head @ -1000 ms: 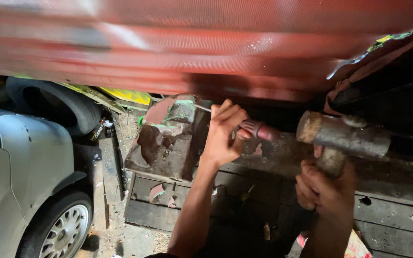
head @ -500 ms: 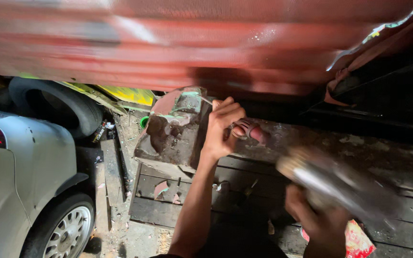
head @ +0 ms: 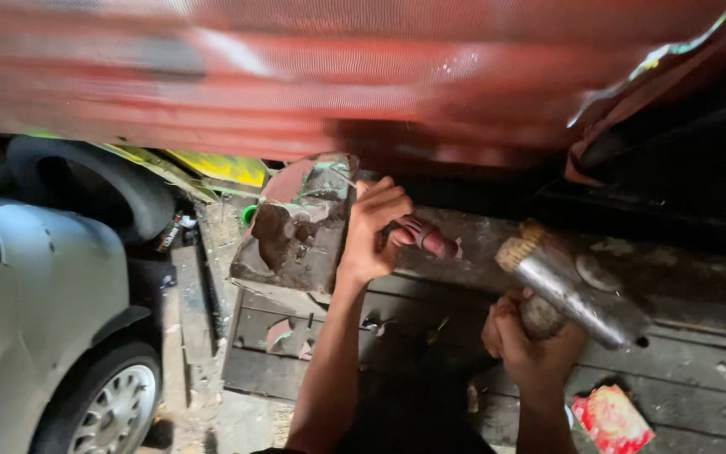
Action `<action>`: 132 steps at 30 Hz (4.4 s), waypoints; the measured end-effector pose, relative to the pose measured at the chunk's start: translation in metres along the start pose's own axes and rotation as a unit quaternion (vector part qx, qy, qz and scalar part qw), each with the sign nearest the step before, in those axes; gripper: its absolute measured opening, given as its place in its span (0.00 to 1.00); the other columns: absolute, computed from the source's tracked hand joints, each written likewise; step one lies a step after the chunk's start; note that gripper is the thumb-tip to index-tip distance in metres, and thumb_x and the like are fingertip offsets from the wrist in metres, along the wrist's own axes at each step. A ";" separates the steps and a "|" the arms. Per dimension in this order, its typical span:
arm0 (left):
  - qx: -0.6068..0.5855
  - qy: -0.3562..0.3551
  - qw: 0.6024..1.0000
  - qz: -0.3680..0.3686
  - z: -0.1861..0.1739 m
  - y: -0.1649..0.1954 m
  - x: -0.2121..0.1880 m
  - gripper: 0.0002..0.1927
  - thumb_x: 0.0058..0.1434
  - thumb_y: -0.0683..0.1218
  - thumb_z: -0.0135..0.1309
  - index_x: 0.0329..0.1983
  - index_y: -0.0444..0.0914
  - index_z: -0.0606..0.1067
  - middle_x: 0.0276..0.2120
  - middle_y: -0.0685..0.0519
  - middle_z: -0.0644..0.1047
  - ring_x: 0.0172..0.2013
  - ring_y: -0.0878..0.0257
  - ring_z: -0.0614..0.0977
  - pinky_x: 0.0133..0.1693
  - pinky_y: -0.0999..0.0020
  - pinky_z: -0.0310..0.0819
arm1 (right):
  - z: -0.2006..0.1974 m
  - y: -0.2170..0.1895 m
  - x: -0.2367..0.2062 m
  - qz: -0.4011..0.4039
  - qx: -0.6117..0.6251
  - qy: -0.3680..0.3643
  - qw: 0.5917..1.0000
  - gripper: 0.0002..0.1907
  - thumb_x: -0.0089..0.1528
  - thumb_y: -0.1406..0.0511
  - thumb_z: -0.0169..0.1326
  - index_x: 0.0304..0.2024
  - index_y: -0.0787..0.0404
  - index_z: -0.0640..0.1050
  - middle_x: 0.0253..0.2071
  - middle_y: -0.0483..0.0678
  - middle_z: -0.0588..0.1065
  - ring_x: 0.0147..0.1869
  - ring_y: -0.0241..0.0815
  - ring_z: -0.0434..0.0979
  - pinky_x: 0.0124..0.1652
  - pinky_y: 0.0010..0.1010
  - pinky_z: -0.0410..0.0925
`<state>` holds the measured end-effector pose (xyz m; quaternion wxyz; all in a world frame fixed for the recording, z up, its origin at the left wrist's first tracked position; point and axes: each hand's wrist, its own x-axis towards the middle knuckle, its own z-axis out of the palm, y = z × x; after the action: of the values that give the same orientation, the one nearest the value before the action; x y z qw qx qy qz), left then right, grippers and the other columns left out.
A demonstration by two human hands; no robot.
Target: The person uses a hammer and a metal chisel to repeatedly strike and shape a metal component attached to a red vehicle. The person holds the chisel against the metal and strikes it with the hammer, occasionally adjusting the chisel's position.
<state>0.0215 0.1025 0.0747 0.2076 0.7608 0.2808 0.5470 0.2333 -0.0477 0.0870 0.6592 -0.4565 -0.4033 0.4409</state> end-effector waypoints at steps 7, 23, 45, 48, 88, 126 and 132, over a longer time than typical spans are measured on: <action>-0.029 0.010 0.999 0.010 0.004 0.010 -0.001 0.32 0.70 0.67 0.38 0.26 0.36 0.64 0.26 0.48 0.62 0.32 0.50 0.65 0.42 0.56 0.54 | 0.005 0.022 -0.005 0.039 -0.054 -0.018 0.998 0.16 0.60 0.81 0.48 0.46 0.63 0.64 0.19 0.46 0.66 0.13 0.32 0.62 0.13 0.27 0.57; -0.059 -0.008 0.998 0.027 0.000 0.001 0.001 0.35 0.69 0.70 0.38 0.26 0.35 0.63 0.27 0.47 0.63 0.33 0.49 0.65 0.43 0.56 0.54 | -0.006 -0.008 -0.024 -0.030 -0.099 -0.054 0.993 0.15 0.59 0.79 0.50 0.47 0.67 0.69 0.23 0.47 0.70 0.19 0.33 0.67 0.18 0.26 0.61; -0.050 0.026 0.998 0.027 0.005 -0.007 0.009 0.32 0.69 0.69 0.40 0.28 0.36 0.66 0.28 0.47 0.64 0.34 0.48 0.67 0.43 0.56 0.55 | 0.003 0.000 -0.021 -0.253 -0.291 -0.093 0.918 0.16 0.54 0.78 0.54 0.41 0.59 0.70 0.28 0.45 0.72 0.24 0.34 0.70 0.22 0.28 0.64; 0.011 -0.009 0.999 0.036 0.005 -0.011 0.014 0.31 0.68 0.67 0.41 0.30 0.35 0.66 0.31 0.45 0.65 0.37 0.45 0.68 0.43 0.56 0.55 | 0.013 0.011 -0.012 -0.208 -0.357 -0.029 0.910 0.16 0.53 0.78 0.55 0.41 0.60 0.70 0.29 0.46 0.72 0.25 0.35 0.70 0.24 0.30 0.65; 0.042 0.016 0.999 -0.017 0.021 -0.010 0.011 0.14 0.42 0.43 0.57 0.32 0.36 0.70 0.30 0.49 0.69 0.38 0.48 0.71 0.44 0.57 0.57 | -0.075 -0.017 -0.004 -0.078 0.060 0.105 0.990 0.23 0.61 0.78 0.47 0.54 0.49 0.67 0.23 0.44 0.65 0.17 0.35 0.60 0.19 0.30 0.57; -0.036 0.084 0.996 -0.011 0.001 -0.010 0.031 0.33 0.70 0.69 0.38 0.30 0.35 0.65 0.28 0.48 0.64 0.33 0.50 0.67 0.39 0.60 0.54 | -0.086 -0.030 -0.005 -0.021 0.096 -0.086 0.991 0.31 0.55 0.82 0.40 0.57 0.50 0.60 0.28 0.44 0.65 0.15 0.31 0.57 0.17 0.26 0.56; -0.016 0.040 0.999 -0.007 0.001 -0.001 0.022 0.34 0.70 0.69 0.44 0.28 0.34 0.64 0.28 0.46 0.64 0.32 0.50 0.68 0.39 0.59 0.55 | -0.065 -0.026 -0.004 0.000 0.069 -0.118 0.991 0.35 0.55 0.82 0.40 0.59 0.47 0.59 0.31 0.44 0.66 0.16 0.31 0.57 0.17 0.26 0.57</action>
<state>0.0271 0.1177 0.0896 0.2123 0.7330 0.2858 0.5797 0.2985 -0.0726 0.0941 0.6369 -0.3550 -0.4470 0.5182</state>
